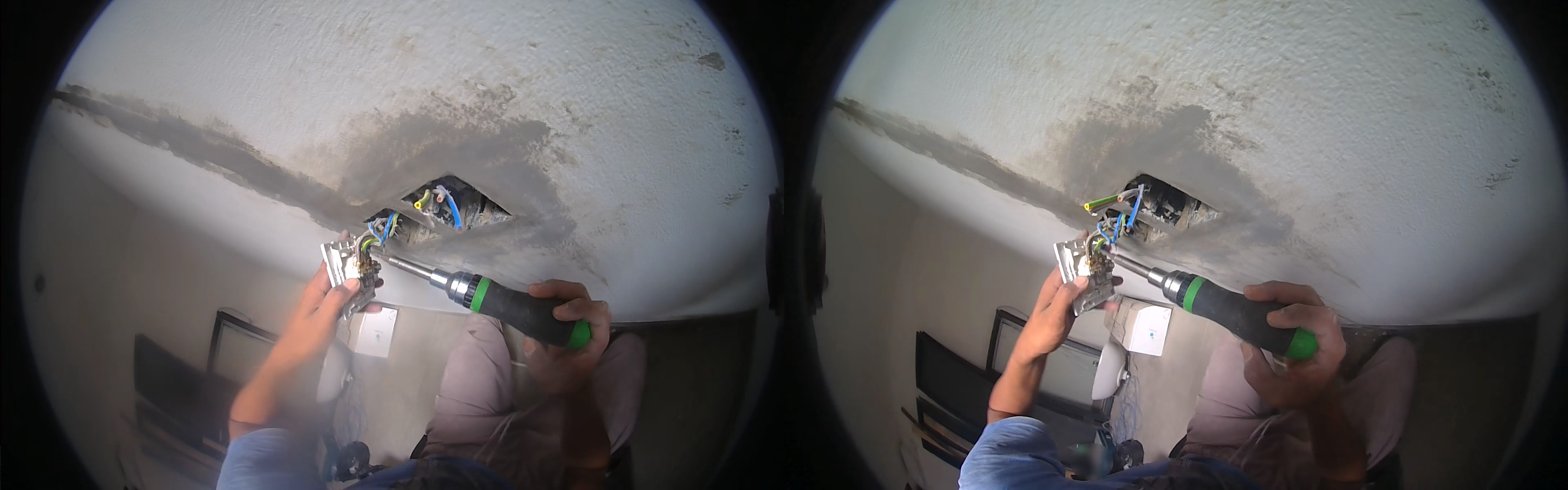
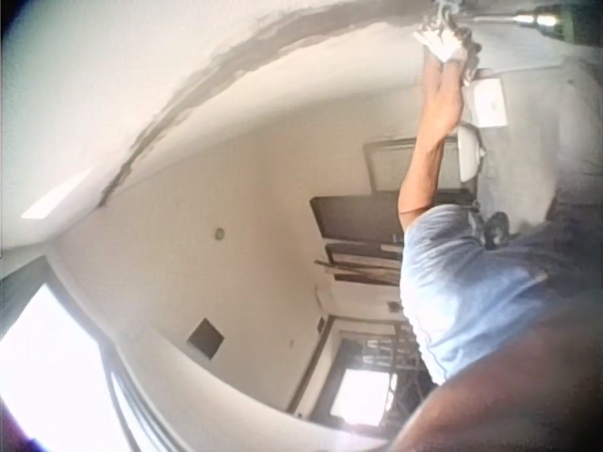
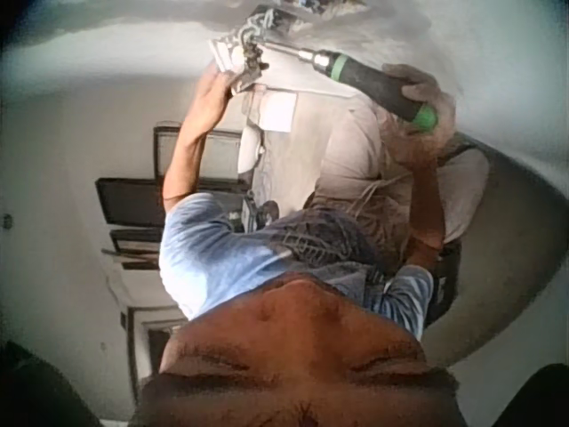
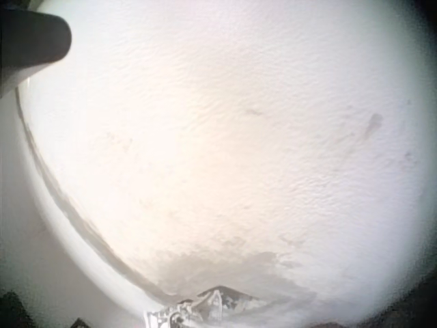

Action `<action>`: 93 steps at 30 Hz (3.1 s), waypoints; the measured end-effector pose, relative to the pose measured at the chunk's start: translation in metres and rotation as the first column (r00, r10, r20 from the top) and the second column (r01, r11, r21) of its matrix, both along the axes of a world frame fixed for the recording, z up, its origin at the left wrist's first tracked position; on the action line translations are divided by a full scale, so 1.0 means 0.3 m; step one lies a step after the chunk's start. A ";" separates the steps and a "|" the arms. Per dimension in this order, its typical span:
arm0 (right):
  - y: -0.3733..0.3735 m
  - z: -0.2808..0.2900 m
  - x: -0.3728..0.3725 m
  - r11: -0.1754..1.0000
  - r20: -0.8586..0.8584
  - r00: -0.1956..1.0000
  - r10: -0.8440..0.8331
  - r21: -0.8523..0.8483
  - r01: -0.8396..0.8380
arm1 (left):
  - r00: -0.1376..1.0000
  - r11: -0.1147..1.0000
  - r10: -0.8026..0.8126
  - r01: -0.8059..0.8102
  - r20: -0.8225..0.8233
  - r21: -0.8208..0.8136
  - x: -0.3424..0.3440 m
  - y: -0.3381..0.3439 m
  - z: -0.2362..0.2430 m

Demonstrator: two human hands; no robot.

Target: The person connects wires to the terminals of an electrical outlet by hand and using a screwdriver, then positions the outlet into the wall socket.

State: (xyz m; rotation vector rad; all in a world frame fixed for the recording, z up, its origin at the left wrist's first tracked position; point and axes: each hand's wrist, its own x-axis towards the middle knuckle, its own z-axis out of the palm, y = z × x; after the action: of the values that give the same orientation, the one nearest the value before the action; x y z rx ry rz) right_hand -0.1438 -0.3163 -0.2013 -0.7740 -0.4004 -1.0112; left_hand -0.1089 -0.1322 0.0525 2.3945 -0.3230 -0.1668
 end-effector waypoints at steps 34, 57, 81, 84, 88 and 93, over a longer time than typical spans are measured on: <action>-0.032 -0.003 -0.108 0.952 -0.247 0.936 -0.252 0.109 0.285 | 0.744 0.897 0.117 0.206 0.658 -0.392 0.185 -0.009 -0.383; 0.079 -0.040 -0.021 0.852 -0.331 0.898 0.290 0.517 -0.085 | 0.696 0.917 -0.056 0.320 0.716 -0.239 0.142 -0.013 -0.383; -0.004 -0.006 -0.016 0.954 -0.449 0.864 0.226 0.282 -0.103 | 0.776 0.935 -0.034 0.247 0.630 -0.254 0.107 0.010 -0.357; -0.011 -0.019 -0.025 0.951 -0.463 0.844 0.271 0.264 -0.161 | 0.768 0.945 -0.056 0.246 0.638 -0.214 0.092 0.018 -0.335; -0.031 -0.049 -0.021 0.970 -0.468 0.853 0.229 0.181 -0.161 | 0.771 0.942 -0.083 0.267 0.632 -0.202 0.090 0.005 -0.331; -0.037 -0.009 -0.027 0.968 -0.432 0.874 0.221 0.207 -0.142 | 0.785 0.940 -0.101 0.277 0.611 -0.200 0.089 0.003 -0.315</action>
State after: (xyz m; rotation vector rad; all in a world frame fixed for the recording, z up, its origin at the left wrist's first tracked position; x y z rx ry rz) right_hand -0.1518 -0.3275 -0.2040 -0.7748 0.0200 -0.6485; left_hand -0.0822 -0.1313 -0.0421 2.0673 -0.8273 0.5291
